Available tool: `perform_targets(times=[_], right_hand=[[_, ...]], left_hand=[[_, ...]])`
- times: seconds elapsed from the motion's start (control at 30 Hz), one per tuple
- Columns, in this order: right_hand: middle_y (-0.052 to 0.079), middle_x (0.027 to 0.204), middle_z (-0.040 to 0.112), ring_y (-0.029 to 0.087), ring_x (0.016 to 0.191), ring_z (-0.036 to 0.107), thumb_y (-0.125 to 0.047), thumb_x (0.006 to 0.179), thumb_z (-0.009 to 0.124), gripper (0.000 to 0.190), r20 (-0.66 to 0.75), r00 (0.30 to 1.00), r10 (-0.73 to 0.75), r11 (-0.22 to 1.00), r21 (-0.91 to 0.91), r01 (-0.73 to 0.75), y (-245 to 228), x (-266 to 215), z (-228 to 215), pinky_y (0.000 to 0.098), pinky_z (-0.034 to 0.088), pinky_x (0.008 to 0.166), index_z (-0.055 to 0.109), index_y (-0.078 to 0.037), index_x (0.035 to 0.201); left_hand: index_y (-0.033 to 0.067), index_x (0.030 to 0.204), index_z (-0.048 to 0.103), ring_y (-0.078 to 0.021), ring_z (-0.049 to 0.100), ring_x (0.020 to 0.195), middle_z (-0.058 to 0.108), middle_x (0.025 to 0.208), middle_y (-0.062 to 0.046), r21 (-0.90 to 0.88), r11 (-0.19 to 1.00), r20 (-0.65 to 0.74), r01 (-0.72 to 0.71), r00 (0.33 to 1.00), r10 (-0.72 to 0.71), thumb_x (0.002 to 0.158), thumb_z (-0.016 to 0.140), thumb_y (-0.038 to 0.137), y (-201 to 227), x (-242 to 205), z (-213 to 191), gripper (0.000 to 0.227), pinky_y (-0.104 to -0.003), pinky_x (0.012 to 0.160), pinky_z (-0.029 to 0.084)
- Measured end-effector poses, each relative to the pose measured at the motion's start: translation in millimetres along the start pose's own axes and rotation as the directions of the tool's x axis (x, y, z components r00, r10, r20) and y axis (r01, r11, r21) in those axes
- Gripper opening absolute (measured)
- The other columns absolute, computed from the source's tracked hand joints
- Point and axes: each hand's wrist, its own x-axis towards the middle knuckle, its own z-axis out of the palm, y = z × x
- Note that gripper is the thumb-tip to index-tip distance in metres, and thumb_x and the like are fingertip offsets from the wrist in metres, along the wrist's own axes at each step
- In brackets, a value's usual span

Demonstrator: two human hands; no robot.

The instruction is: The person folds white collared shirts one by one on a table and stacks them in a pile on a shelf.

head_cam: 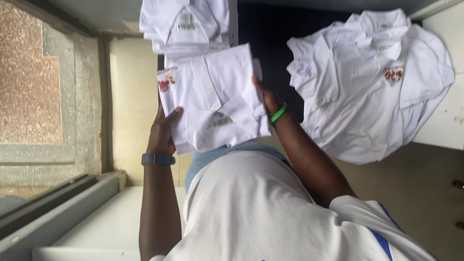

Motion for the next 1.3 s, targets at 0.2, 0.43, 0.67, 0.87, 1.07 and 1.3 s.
perform_targets(times=[0.2,0.43,0.67,0.87,1.07,1.3], right_hand=[[0.014,0.119,0.075,0.028,0.106,0.073,-0.023,0.077,0.091,0.061,-0.085,0.986,0.141,0.990,0.016,-0.140,-44,17,53,0.0463,0.053,0.101,0.067,-0.007,0.130],[0.013,0.118,0.075,0.033,0.108,0.073,-0.002,0.068,0.094,0.070,-0.103,0.994,0.029,1.000,0.008,-0.029,-48,136,40,0.0482,0.055,0.099,0.067,-0.004,0.132],[0.015,0.124,0.069,0.028,0.116,0.064,-0.009,0.072,0.097,0.076,-0.114,0.924,-0.365,0.918,-0.209,0.337,-103,218,126,0.0485,0.049,0.105,0.061,-0.004,0.138],[0.018,0.100,0.071,0.038,0.103,0.068,-0.035,0.081,0.081,0.043,-0.128,0.908,-0.399,0.637,-0.751,0.175,-65,278,74,0.0512,0.049,0.093,0.070,-0.003,0.108],[0.009,0.086,0.070,0.028,0.091,0.070,-0.046,0.082,0.079,0.037,-0.123,0.910,-0.396,0.510,-0.854,0.107,-29,305,26,0.0444,0.051,0.082,0.071,-0.014,0.097],[-0.003,0.070,0.056,0.012,0.070,0.057,-0.046,0.084,0.082,0.031,-0.048,0.894,-0.446,0.494,-0.846,0.201,-36,283,17,0.0312,0.044,0.063,0.067,-0.019,0.084]], left_hand=[[0.0227,0.151,0.049,-0.0302,0.075,0.095,0.072,0.115,-0.012,0.129,0.992,-0.025,-0.004,1.000,0.008,0.086,0.076,0.015,28,55,-1,0.071,-0.042,0.082,0.063],[0.0212,0.152,0.048,-0.0306,0.076,0.097,0.071,0.117,-0.012,0.190,0.978,0.096,-0.090,0.993,0.073,0.087,0.077,0.012,103,160,13,0.072,-0.042,0.082,0.065],[0.0241,0.154,0.047,-0.0288,0.076,0.103,0.071,0.124,-0.010,0.247,0.943,0.236,-0.223,0.958,0.164,0.091,0.079,0.014,173,280,16,0.071,-0.042,0.086,0.066],[0.0065,0.136,0.062,-0.0246,0.073,0.092,0.072,0.111,-0.014,0.405,0.905,0.038,-0.131,0.991,0.126,0.086,0.087,0.018,95,393,-75,0.057,-0.039,0.078,0.062],[0.0052,0.127,0.068,-0.0233,0.068,0.096,0.070,0.109,-0.014,0.468,0.872,-0.028,-0.142,0.984,0.175,0.086,0.087,0.023,92,386,-84,0.049,-0.038,0.079,0.059],[0.0084,0.121,0.070,-0.0207,0.065,0.101,0.070,0.107,-0.009,0.433,0.863,-0.060,-0.261,0.947,0.316,0.089,0.084,0.020,96,377,-76,0.036,-0.037,0.088,0.053]])
